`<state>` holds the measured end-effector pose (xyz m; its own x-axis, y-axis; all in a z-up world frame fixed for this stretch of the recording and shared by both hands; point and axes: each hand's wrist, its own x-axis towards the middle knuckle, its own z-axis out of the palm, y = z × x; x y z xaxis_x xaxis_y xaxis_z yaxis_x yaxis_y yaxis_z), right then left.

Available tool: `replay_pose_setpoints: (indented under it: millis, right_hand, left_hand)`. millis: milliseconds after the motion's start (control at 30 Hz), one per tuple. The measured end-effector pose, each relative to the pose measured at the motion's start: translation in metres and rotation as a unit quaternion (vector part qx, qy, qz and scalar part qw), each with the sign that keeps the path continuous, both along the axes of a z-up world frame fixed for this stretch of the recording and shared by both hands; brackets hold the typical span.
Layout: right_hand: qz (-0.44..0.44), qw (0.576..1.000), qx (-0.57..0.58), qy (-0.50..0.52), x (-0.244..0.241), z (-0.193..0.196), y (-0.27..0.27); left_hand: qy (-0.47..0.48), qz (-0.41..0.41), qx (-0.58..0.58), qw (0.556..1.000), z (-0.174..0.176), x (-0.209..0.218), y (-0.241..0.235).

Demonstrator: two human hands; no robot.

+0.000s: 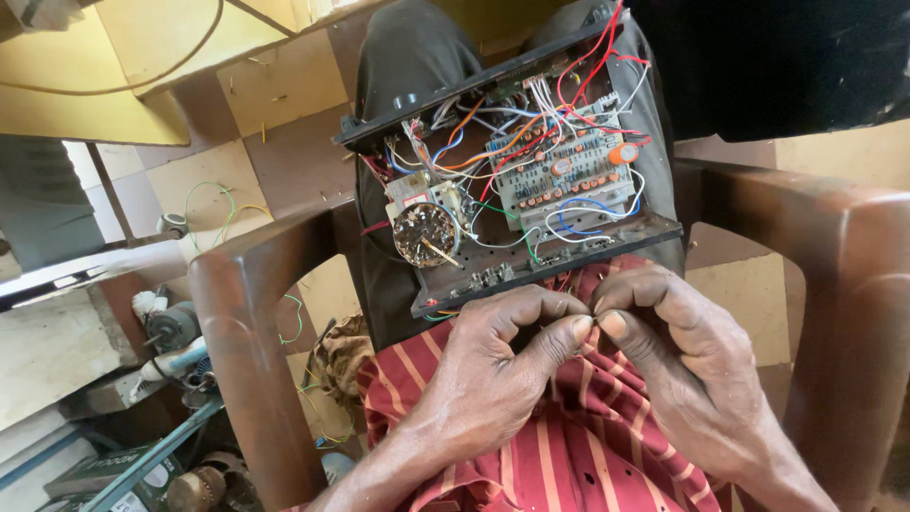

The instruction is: The person sits with an open electronics device on their lap and uses a soldering iron to heat and reflow solder on various connection points on the circuit board. They repeatedly dip the iron into a small container on the table and manipulate wires while soldering.

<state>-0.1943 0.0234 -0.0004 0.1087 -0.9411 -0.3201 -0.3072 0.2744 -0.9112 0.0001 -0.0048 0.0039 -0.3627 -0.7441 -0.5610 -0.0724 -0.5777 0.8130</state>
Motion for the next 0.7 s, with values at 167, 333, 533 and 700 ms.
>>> replay_pose_setpoints:
  millis: [167, 333, 533, 700]
  right_hand:
    - [-0.03, 0.998, 0.044, -0.036, -0.002, -0.001, 0.003]
    - [-0.093, 0.992, 0.072, -0.05, -0.006, 0.0, 0.003]
    - [-0.115, 0.988, 0.057, -0.081, -0.007, 0.006, -0.005]
    - [-0.09, 0.99, 0.087, -0.063, 0.005, 0.002, -0.001]
  left_hand:
    - [0.008, -0.003, -0.01, 1.0, 0.001, 0.001, 0.0]
    - [0.03, 0.018, 0.018, 0.999, -0.003, 0.003, 0.004]
    - [0.145, 0.123, 0.139, 0.972, 0.0, 0.007, 0.001]
    - [0.221, 0.168, 0.171, 0.945, 0.016, 0.02, -0.004]
